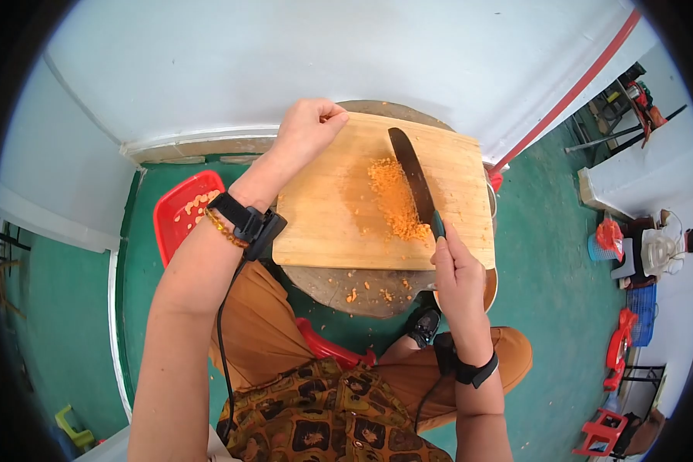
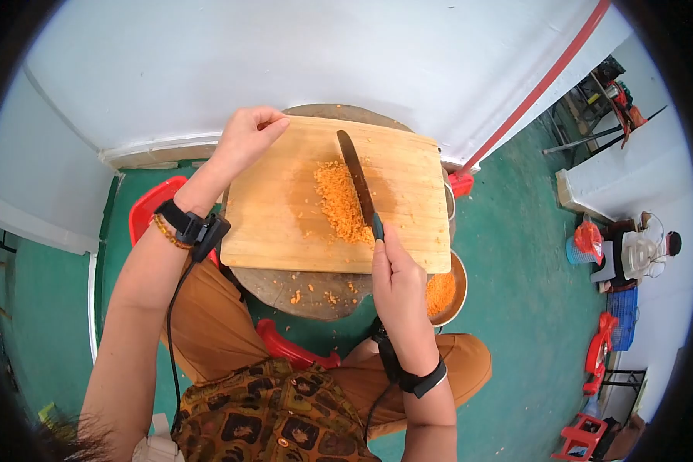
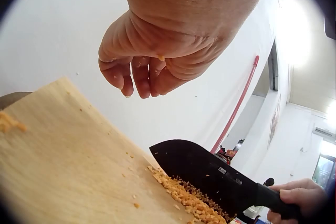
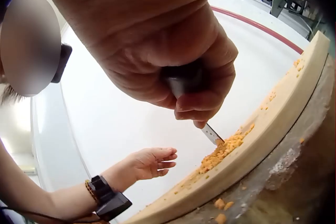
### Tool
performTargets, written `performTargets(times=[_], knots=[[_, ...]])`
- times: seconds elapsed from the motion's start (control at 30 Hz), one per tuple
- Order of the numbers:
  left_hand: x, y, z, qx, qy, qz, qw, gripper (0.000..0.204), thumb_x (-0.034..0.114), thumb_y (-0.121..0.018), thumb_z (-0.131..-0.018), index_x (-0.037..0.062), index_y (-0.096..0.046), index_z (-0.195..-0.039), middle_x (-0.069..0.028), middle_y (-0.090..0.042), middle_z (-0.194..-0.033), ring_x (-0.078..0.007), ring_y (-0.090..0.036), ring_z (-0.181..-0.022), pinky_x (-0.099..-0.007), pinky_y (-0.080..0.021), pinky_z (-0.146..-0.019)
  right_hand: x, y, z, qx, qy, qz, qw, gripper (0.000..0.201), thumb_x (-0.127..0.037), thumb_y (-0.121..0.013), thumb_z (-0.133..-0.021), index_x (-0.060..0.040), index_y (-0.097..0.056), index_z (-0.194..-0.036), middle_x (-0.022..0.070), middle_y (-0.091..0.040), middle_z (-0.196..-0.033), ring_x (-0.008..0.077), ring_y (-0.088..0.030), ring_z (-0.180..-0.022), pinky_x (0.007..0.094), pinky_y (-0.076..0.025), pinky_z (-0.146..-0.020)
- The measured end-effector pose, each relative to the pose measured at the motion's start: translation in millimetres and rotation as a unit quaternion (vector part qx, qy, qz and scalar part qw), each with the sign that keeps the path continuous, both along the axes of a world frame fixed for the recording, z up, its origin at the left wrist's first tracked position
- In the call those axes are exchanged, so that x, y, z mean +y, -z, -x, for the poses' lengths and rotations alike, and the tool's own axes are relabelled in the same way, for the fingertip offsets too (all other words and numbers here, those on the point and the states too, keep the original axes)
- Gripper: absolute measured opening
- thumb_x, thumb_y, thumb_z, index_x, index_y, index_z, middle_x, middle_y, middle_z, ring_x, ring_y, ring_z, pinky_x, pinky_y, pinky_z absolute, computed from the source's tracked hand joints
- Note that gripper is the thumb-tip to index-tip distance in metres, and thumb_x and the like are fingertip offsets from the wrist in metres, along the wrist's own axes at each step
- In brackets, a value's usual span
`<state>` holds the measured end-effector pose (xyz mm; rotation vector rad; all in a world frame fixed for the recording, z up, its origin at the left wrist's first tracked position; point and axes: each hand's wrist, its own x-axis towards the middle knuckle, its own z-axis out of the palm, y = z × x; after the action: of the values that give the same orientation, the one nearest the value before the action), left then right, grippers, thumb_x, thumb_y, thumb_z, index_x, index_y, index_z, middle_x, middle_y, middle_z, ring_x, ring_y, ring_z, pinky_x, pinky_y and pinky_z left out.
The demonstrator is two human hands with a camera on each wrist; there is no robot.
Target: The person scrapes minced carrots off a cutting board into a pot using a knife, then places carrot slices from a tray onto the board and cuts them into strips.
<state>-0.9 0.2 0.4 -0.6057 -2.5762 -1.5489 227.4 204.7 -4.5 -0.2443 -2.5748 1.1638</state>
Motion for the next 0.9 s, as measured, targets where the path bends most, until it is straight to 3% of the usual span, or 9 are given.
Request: performTargets(times=[0.1, 0.3, 0.4, 0.6, 0.7, 0.8, 0.9], knots=[[-1.2, 0.1, -0.3, -0.010, -0.001, -0.009, 1.000, 0.028, 0.023, -0.062, -0.087, -0.0037, -0.067, -0.095, -0.0013, -0.064, -0.073, -0.0061, -0.054, -0.067, -0.0246, -0.045, -0.062, -2.1, -10.4, -3.3, -0.004, 0.028, 0.090, 0.995, 0.037, -0.013, -0.049, -0.097, -0.0011, -0.051, -0.131, -0.0044, -0.052, -0.072, 0.0007, -0.042, -0.055, 0.0172, -0.036, -0.049], [-1.1, 2.5, 3.6, -0.001, 0.005, -0.001, 1.000, 0.028, 0.022, -0.062, -0.087, -0.0038, -0.068, -0.094, -0.0010, -0.063, -0.073, -0.0056, -0.053, -0.067, -0.0243, -0.045, -0.062, 3.1, -6.5, -1.2, -0.064, 0.041, 0.073, 0.994, 0.036, -0.015, -0.050, -0.097, -0.0014, -0.052, -0.130, -0.0042, -0.053, -0.072, 0.0014, -0.043, -0.055, 0.0179, -0.036, -0.049], [-1.4, -1.5, -0.8, -0.013, -0.001, -0.005, 1.000, 0.027, 0.022, -0.063, -0.087, -0.0038, -0.068, -0.094, -0.0010, -0.063, -0.073, -0.0054, -0.053, -0.067, -0.0244, -0.045, -0.061, -1.1, -12.8, -3.0, -0.008, 0.035, 0.084, 0.996, 0.037, -0.016, -0.051, -0.097, -0.0014, -0.052, -0.130, -0.0037, -0.053, -0.072, 0.0019, -0.043, -0.055, 0.0184, -0.037, -0.049], [-2.0, -1.5, 1.3, 0.000, 0.005, 0.004, 1.000, 0.027, 0.022, -0.062, -0.087, -0.0038, -0.068, -0.094, -0.0010, -0.063, -0.072, -0.0056, -0.052, -0.065, -0.0243, -0.044, -0.060, 0.8, -12.9, -1.4, -0.060, 0.050, 0.076, 0.994, 0.038, -0.017, -0.051, -0.097, -0.0020, -0.051, -0.131, -0.0040, -0.053, -0.072, 0.0022, -0.043, -0.054, 0.0188, -0.037, -0.048], [-1.5, -0.6, -2.4, -0.005, -0.003, -0.012, 1.000, 0.027, 0.022, -0.062, -0.087, -0.0037, -0.068, -0.095, -0.0009, -0.063, -0.072, -0.0057, -0.052, -0.065, -0.0243, -0.044, -0.060, -0.2, -11.1, -1.7, 0.005, 0.042, 0.078, 0.996, 0.037, -0.017, -0.050, -0.097, -0.0020, -0.052, -0.131, -0.0045, -0.052, -0.072, 0.0020, -0.042, -0.054, 0.0185, -0.036, -0.048], [-1.3, 0.8, -0.6, -0.006, 0.003, -0.013, 1.000, 0.028, 0.022, -0.062, -0.087, -0.0036, -0.068, -0.094, -0.0007, -0.063, -0.072, -0.0059, -0.052, -0.065, -0.0244, -0.044, -0.060, 4.7, -7.4, -1.2, -0.065, 0.041, 0.059, 0.995, 0.037, -0.016, -0.049, -0.097, -0.0025, -0.052, -0.131, -0.0041, -0.052, -0.071, 0.0017, -0.042, -0.054, 0.0185, -0.036, -0.048], [-2.0, 1.8, 1.5, 0.000, 0.005, -0.015, 1.000, 0.028, 0.022, -0.062, -0.087, -0.0040, -0.068, -0.093, -0.0004, -0.062, -0.071, -0.0059, -0.052, -0.065, -0.0246, -0.044, -0.060, 3.0, -9.1, -2.7, -0.023, 0.043, 0.095, 0.994, 0.036, -0.016, -0.049, -0.097, -0.0037, -0.053, -0.131, -0.0037, -0.052, -0.071, 0.0015, -0.042, -0.054, 0.0185, -0.036, -0.048]])
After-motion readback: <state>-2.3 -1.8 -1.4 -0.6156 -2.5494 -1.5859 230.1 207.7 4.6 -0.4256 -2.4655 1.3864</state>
